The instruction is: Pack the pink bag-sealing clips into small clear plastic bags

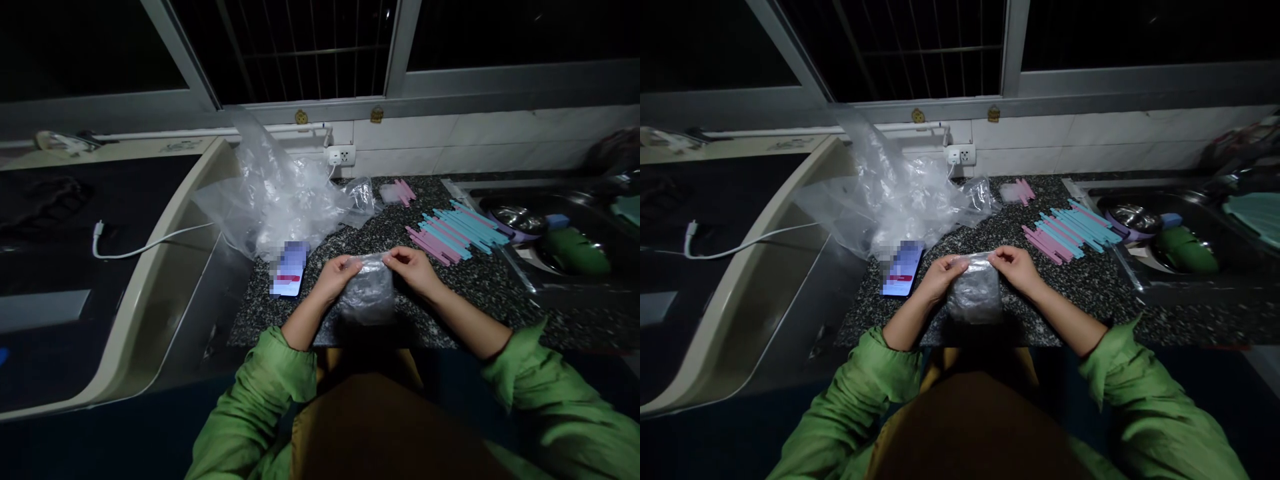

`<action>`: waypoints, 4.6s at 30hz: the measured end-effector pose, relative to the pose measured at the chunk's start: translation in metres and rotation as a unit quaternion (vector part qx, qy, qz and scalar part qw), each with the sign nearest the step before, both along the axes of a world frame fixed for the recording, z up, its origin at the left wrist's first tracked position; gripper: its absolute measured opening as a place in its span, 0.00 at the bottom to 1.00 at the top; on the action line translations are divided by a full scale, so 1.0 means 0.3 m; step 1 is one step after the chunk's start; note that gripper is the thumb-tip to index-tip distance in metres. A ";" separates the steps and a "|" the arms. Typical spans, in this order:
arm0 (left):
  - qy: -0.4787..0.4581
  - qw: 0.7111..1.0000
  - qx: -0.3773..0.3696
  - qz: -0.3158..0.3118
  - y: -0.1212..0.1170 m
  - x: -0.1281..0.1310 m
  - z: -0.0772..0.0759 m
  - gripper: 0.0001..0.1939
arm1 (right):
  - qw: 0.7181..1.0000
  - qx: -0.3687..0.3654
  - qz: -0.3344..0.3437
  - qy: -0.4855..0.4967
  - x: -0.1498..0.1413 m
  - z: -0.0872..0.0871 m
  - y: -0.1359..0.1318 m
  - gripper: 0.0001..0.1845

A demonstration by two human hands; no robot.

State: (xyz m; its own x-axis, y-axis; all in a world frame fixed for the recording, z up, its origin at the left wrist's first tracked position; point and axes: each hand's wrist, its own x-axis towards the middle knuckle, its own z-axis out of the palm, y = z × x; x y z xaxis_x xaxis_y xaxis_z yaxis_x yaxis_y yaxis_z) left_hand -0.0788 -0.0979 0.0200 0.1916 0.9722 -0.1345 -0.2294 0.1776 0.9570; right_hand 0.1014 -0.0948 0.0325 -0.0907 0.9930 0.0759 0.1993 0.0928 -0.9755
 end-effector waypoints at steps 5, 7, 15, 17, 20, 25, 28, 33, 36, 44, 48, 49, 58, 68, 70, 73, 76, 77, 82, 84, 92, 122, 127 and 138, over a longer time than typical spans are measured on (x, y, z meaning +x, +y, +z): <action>0.003 0.998 0.026 0.059 0.016 -0.005 -0.002 0.15 | 0.988 -0.065 0.117 -0.079 0.017 -0.050 -0.025 0.19; 0.001 0.997 0.034 0.066 0.023 -0.010 0.005 0.15 | 0.975 -0.095 0.157 -0.128 0.021 -0.081 -0.043 0.17; -0.003 0.997 0.053 0.062 0.035 -0.014 0.004 0.16 | 0.970 -0.110 0.167 -0.138 0.010 -0.083 -0.045 0.16; 0.005 0.998 0.044 0.047 0.036 -0.015 -0.001 0.16 | 0.985 -0.076 0.129 -0.086 0.012 -0.046 -0.015 0.17; 0.027 0.999 0.033 0.019 0.038 -0.013 -0.006 0.16 | 0.997 -0.042 0.058 0.004 0.006 -0.006 0.037 0.18; -0.005 1.000 0.006 -0.011 0.046 -0.014 -0.018 0.20 | 0.998 -0.028 0.010 0.061 -0.020 -0.015 0.092 0.17; -0.020 0.999 -0.012 -0.025 0.052 -0.020 -0.032 0.24 | 0.997 -0.013 -0.019 0.073 -0.020 -0.032 0.105 0.16; 0.001 0.999 -0.042 -0.035 0.063 -0.019 -0.061 0.23 | 0.998 0.001 -0.036 0.059 -0.018 -0.050 0.112 0.16; 0.008 0.999 -0.049 -0.016 0.065 -0.016 -0.076 0.22 | 0.999 -0.003 -0.020 0.035 -0.015 -0.067 0.112 0.17; -0.044 0.995 -0.092 -0.012 0.043 -0.029 -0.071 0.21 | 0.920 0.121 -0.129 -0.350 0.222 -0.086 0.115 0.14; -0.058 0.994 -0.088 -0.018 0.040 -0.026 -0.065 0.21 | 0.797 0.156 -0.163 -0.560 0.339 -0.091 0.086 0.15; -0.060 0.994 -0.086 -0.013 0.040 -0.025 -0.065 0.22 | 0.776 0.161 -0.163 -0.588 0.354 -0.094 0.075 0.16; -0.037 0.993 -0.104 -0.038 0.034 -0.055 -0.063 0.22 | 0.697 0.164 -0.170 -0.677 0.384 -0.128 0.018 0.23; -0.011 0.994 -0.101 -0.036 0.029 -0.077 -0.068 0.22 | 0.704 0.137 -0.140 -0.683 0.352 -0.127 0.026 0.18; 0.006 0.994 -0.102 -0.035 0.031 -0.077 -0.074 0.21 | 0.715 0.136 -0.127 -0.674 0.336 -0.124 0.031 0.18; 0.031 0.996 -0.085 -0.024 0.035 -0.080 -0.080 0.19 | 0.737 0.149 -0.114 -0.649 0.301 -0.117 0.043 0.18; 0.039 0.996 -0.080 -0.014 0.038 -0.085 -0.084 0.19 | 0.765 0.179 -0.102 -0.611 0.253 -0.108 0.056 0.17; 0.038 0.996 -0.084 -0.013 0.038 -0.087 -0.085 0.19 | 0.775 0.190 -0.096 -0.595 0.234 -0.104 0.060 0.17; 0.026 0.994 -0.106 -0.013 0.043 -0.091 -0.095 0.20 | 0.816 0.243 -0.055 -0.521 0.136 -0.073 0.062 0.16; 0.011 0.993 -0.114 -0.010 0.045 -0.092 -0.097 0.20 | 0.826 0.263 -0.042 -0.497 0.101 -0.059 0.059 0.16; -0.049 0.991 -0.121 0.012 0.051 -0.086 -0.085 0.18 | 0.858 0.296 0.007 -0.419 0.011 -0.031 0.059 0.14; -0.022 0.996 -0.067 -0.059 0.040 -0.100 -0.066 0.23 | 0.809 0.441 0.047 -0.386 -0.022 -0.110 0.064 0.10; 0.019 0.998 -0.059 -0.019 0.046 -0.092 -0.072 0.21 | 0.817 0.429 0.049 -0.384 -0.034 -0.104 0.057 0.10; 0.043 0.997 -0.021 -0.064 0.043 -0.085 -0.065 0.21 | 0.822 0.432 0.049 -0.369 -0.087 -0.098 0.061 0.08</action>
